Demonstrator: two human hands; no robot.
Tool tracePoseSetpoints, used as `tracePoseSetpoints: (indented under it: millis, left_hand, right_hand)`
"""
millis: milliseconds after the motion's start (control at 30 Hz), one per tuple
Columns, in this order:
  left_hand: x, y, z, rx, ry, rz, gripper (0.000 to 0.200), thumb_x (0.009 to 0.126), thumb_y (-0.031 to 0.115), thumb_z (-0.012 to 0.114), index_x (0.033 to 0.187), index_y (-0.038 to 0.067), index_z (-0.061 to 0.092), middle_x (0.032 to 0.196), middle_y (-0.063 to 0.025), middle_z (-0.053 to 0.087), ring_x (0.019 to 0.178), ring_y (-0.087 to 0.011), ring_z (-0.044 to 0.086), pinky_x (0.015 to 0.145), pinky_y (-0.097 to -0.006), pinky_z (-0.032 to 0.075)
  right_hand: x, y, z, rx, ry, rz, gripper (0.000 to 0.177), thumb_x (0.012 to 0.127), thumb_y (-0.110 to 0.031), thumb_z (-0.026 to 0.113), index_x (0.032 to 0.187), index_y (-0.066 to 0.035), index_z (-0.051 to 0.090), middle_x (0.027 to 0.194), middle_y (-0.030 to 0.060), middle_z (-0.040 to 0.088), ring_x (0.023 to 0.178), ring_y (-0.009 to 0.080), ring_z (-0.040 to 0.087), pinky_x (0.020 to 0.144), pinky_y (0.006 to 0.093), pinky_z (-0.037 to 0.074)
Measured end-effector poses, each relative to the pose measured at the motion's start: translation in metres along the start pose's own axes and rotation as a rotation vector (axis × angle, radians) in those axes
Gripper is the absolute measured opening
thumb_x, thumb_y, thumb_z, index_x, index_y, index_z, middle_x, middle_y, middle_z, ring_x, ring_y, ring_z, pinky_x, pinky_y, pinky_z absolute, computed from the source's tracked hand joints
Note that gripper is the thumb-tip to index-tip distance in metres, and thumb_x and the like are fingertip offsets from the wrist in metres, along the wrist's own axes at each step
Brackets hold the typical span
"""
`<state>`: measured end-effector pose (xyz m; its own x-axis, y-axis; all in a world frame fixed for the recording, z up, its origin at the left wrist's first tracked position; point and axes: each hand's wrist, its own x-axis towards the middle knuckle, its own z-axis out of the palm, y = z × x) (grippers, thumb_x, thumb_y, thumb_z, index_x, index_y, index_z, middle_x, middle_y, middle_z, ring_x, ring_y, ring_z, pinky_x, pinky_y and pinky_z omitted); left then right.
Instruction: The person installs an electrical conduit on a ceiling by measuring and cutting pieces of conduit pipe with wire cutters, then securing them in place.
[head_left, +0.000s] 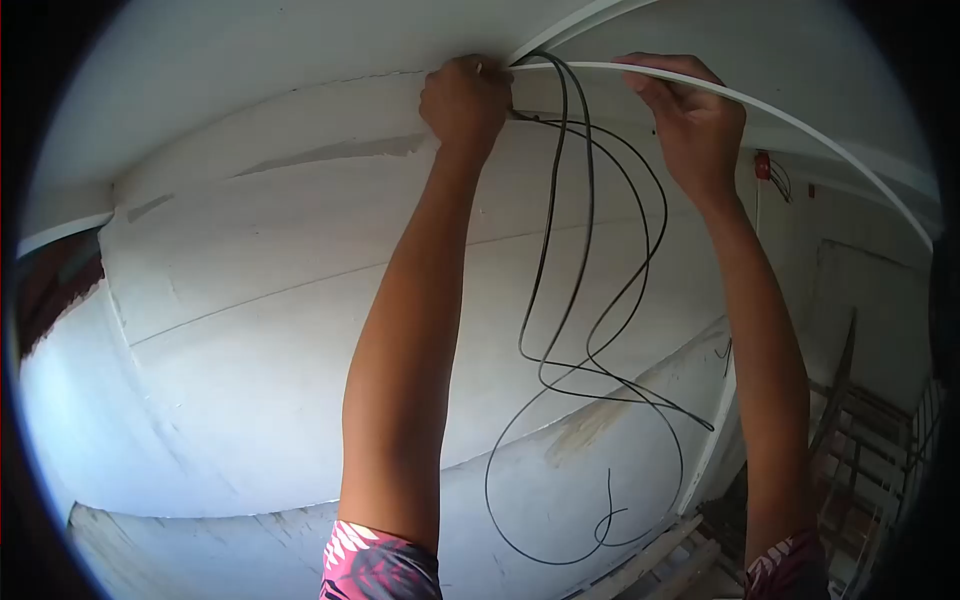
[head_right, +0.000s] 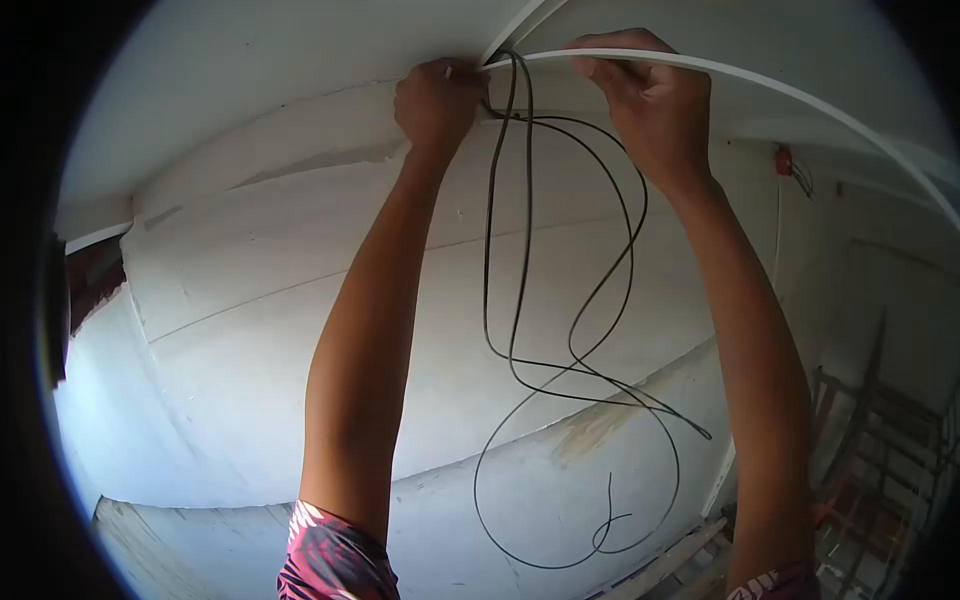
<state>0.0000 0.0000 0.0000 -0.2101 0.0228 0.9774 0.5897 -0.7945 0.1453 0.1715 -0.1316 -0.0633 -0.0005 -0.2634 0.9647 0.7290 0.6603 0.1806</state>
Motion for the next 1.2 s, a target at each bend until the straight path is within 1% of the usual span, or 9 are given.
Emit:
tracePoseSetpoints:
  millis: [167,467,567,767,800,933,1000,1067,1200]
  left_hand:
    - [0.003,-0.009,0.002,0.016,0.065,0.020,0.020,0.072,0.027,0.079,0.088,0.014,0.078,0.079,-0.0092,0.073,0.077,-0.0310,0.070,0.070,-0.0408,0.054]
    - [-0.007,-0.006,0.001,-0.025,0.087,0.095,0.022,0.075,0.031,0.079,0.090,0.014,0.077,0.080,-0.0099,0.073,0.075,-0.0314,0.070,0.069,-0.0413,0.053]
    - [-0.008,-0.006,0.002,-0.004,0.081,0.099,0.021,0.075,0.031,0.078,0.087,0.013,0.076,0.075,-0.0098,0.071,0.072,-0.0313,0.069,0.067,-0.0413,0.053]
    - [-0.003,-0.012,0.010,0.006,0.113,0.153,0.019,0.078,0.030,0.076,0.082,0.011,0.076,0.066,-0.0099,0.069,0.065,-0.0322,0.068,0.064,-0.0412,0.052]
    - [-0.004,-0.011,0.009,0.003,0.115,0.155,0.019,0.078,0.030,0.076,0.082,0.011,0.076,0.066,-0.0099,0.069,0.065,-0.0322,0.068,0.064,-0.0412,0.052]
    - [-0.008,-0.015,0.010,0.020,0.152,0.246,0.018,0.081,0.030,0.074,0.082,0.012,0.076,0.071,-0.0097,0.069,0.064,-0.0322,0.067,0.061,-0.0416,0.051]
    - [-0.009,-0.018,0.013,0.024,0.171,0.290,0.018,0.081,0.030,0.074,0.083,0.012,0.076,0.072,-0.0094,0.069,0.064,-0.0323,0.066,0.060,-0.0419,0.051]
    - [-0.008,-0.019,0.015,0.005,0.202,0.332,0.017,0.082,0.030,0.073,0.082,0.013,0.075,0.076,-0.0088,0.070,0.065,-0.0331,0.066,0.058,-0.0433,0.050]
    - [-0.009,-0.014,0.015,0.055,0.211,0.294,0.016,0.081,0.028,0.072,0.083,0.012,0.074,0.079,-0.0086,0.070,0.067,-0.0336,0.067,0.058,-0.0443,0.050]
  right_hand:
    - [0.020,0.008,0.011,0.001,-0.018,-0.244,0.010,0.091,-0.010,0.070,0.099,-0.005,0.073,0.091,0.0032,0.074,0.076,0.0069,0.067,0.062,0.0205,0.051]
    - [0.012,0.009,0.004,0.027,0.001,-0.343,0.010,0.092,-0.012,0.070,0.097,-0.004,0.072,0.090,0.0035,0.073,0.076,0.0081,0.067,0.065,0.0216,0.052]
    - [0.015,0.012,0.014,0.147,0.012,-0.285,0.010,0.091,-0.012,0.071,0.095,-0.003,0.071,0.087,0.0039,0.073,0.076,0.0089,0.067,0.066,0.0219,0.052]
    - [0.019,0.034,0.052,0.094,0.014,-0.242,0.010,0.088,-0.010,0.073,0.094,-0.002,0.071,0.085,0.0063,0.073,0.075,0.0110,0.069,0.067,0.0252,0.054]
    - [0.016,0.030,0.055,0.023,0.056,-0.251,0.011,0.086,-0.009,0.074,0.093,-0.002,0.071,0.080,0.0071,0.073,0.073,0.0131,0.071,0.065,0.0256,0.053]
    - [0.018,0.027,0.066,-0.031,0.144,-0.173,0.012,0.085,-0.009,0.075,0.093,-0.002,0.071,0.076,0.0078,0.073,0.070,0.0159,0.072,0.063,0.0260,0.053]
    - [0.019,0.026,0.067,-0.196,0.205,-0.189,0.013,0.083,-0.010,0.076,0.092,-0.002,0.071,0.074,0.0085,0.073,0.067,0.0168,0.071,0.063,0.0268,0.052]
    - [0.021,0.025,0.068,-0.142,0.197,-0.180,0.014,0.083,-0.011,0.077,0.091,-0.001,0.070,0.076,0.0086,0.073,0.068,0.0168,0.071,0.062,0.0277,0.052]
    - [0.021,0.035,0.082,0.053,0.215,-0.145,0.021,0.082,-0.017,0.079,0.091,0.000,0.070,0.074,0.0080,0.073,0.072,0.0171,0.072,0.062,0.0287,0.053]
